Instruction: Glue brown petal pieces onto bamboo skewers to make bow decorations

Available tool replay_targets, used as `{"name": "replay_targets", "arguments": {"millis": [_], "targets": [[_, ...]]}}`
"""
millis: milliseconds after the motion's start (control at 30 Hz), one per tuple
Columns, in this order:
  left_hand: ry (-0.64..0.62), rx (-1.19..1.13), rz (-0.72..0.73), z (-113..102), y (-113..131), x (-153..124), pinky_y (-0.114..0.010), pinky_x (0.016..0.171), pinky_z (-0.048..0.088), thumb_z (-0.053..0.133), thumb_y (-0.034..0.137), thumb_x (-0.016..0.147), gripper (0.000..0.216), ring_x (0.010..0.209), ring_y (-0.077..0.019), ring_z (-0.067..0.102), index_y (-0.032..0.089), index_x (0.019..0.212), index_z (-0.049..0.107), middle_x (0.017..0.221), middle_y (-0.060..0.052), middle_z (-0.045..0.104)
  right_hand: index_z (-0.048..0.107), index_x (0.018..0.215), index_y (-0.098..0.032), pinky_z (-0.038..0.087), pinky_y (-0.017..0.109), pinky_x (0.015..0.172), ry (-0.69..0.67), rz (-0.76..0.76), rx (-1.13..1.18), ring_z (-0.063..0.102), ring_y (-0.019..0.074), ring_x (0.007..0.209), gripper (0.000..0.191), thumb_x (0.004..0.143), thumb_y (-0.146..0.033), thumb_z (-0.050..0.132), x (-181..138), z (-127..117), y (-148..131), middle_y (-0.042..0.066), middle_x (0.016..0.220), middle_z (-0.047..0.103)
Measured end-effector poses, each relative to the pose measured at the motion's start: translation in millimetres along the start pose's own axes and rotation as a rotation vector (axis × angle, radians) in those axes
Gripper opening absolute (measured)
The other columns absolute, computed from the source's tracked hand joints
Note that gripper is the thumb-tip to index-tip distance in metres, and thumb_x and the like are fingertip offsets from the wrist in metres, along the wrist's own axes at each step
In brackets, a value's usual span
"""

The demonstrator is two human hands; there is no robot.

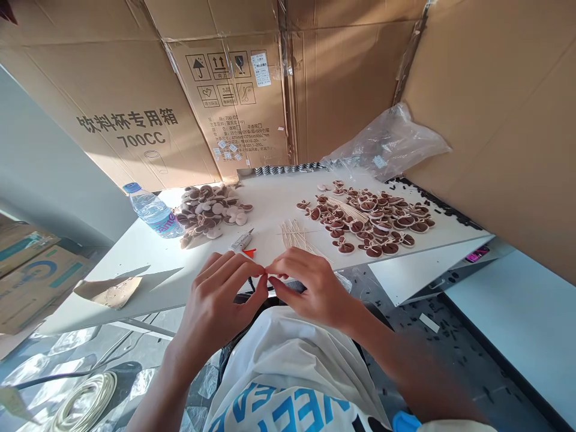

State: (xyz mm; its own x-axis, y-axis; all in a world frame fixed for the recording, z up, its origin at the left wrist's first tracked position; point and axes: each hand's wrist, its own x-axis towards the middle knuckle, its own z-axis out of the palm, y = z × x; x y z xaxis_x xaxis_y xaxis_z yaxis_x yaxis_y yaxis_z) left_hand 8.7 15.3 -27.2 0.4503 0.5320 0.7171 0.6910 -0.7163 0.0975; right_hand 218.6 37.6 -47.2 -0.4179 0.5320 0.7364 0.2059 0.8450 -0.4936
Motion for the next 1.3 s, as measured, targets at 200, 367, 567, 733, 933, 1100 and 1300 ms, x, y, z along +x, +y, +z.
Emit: {"name": "replay_targets", "arguments": {"millis": [200, 367, 567, 733, 933, 1100, 1300], "targets": [[-0.149, -0.115, -0.010, -13.0, -4.4, 0.1, -0.037, 0.077, 0.043, 0.059, 0.015, 0.108, 0.014, 0.073, -0.0185, 0.053, 0.021, 0.095, 0.062, 0.085, -0.002, 0.069, 0.071, 0.108, -0.021, 0.064, 0.034, 0.080, -0.032, -0.114, 0.008, 0.076, 0.0213, 0.092, 0.017, 0.101, -0.006, 0.072, -2.0, -1.7, 4.1, 0.011, 0.102, 0.081], [-0.299, -0.244, 0.027, -22.3, -9.0, 1.7, -0.035, 0.074, 0.041, 0.054, 0.014, 0.110, 0.017, 0.071, -0.0171, 0.050, 0.021, 0.095, 0.057, 0.080, 0.001, 0.063, 0.070, 0.101, -0.021, 0.060, 0.032, 0.072, -0.072, -0.097, 0.070, 0.070, 0.0186, 0.082, 0.014, 0.100, -0.007, 0.071, -0.2, -3.1, 0.1, 0.008, 0.092, 0.078], [-0.391, -0.413, 0.040, -25.4, -8.8, 1.4, -0.034, 0.070, 0.041, 0.051, 0.013, 0.107, 0.016, 0.069, -0.0167, 0.050, 0.021, 0.095, 0.056, 0.075, 0.001, 0.061, 0.071, 0.098, -0.025, 0.059, 0.030, 0.072, -0.104, 0.015, 0.235, 0.071, 0.0161, 0.078, 0.017, 0.095, -0.009, 0.076, -3.1, -5.3, -1.8, 0.003, 0.092, 0.079], [-0.377, -0.443, -0.034, -24.6, -4.6, -0.7, -0.033, 0.065, 0.040, 0.054, 0.020, 0.107, 0.010, 0.067, -0.0169, 0.049, 0.021, 0.097, 0.056, 0.074, 0.001, 0.060, 0.072, 0.098, -0.025, 0.059, 0.030, 0.073, -0.091, 0.026, 0.302, 0.074, 0.0162, 0.079, 0.014, 0.098, -0.013, 0.078, -3.9, -6.7, -3.9, 0.004, 0.095, 0.080], [-0.377, -0.366, -0.020, -25.0, -3.1, 0.2, -0.033, 0.063, 0.040, 0.049, 0.023, 0.113, 0.017, 0.066, -0.0175, 0.053, 0.022, 0.097, 0.055, 0.076, 0.001, 0.062, 0.072, 0.100, -0.025, 0.059, 0.031, 0.072, -0.091, -0.001, 0.177, 0.074, 0.0175, 0.082, 0.015, 0.100, -0.010, 0.073, -5.0, -6.2, -5.0, 0.005, 0.098, 0.080], [-0.424, -0.413, -0.043, -26.9, -5.6, -0.2, -0.031, 0.065, 0.042, 0.048, 0.022, 0.114, 0.013, 0.069, -0.0167, 0.057, 0.022, 0.102, 0.055, 0.084, -0.001, 0.068, 0.072, 0.097, -0.025, 0.058, 0.030, 0.071, -0.085, 0.043, 0.216, 0.074, 0.0168, 0.079, 0.014, 0.097, -0.012, 0.078, -5.3, -7.0, -4.9, 0.004, 0.096, 0.081], [-0.453, -0.512, -0.045, -27.7, -4.3, 0.9, -0.030, 0.062, 0.044, 0.045, 0.023, 0.114, 0.016, 0.064, -0.0154, 0.057, 0.023, 0.099, 0.052, 0.079, 0.000, 0.064, 0.071, 0.091, -0.025, 0.059, 0.029, 0.070, -0.099, 0.067, 0.350, 0.073, 0.0159, 0.075, 0.017, 0.092, -0.011, 0.079, -3.7, -6.5, -6.8, 0.003, 0.093, 0.080]]}}
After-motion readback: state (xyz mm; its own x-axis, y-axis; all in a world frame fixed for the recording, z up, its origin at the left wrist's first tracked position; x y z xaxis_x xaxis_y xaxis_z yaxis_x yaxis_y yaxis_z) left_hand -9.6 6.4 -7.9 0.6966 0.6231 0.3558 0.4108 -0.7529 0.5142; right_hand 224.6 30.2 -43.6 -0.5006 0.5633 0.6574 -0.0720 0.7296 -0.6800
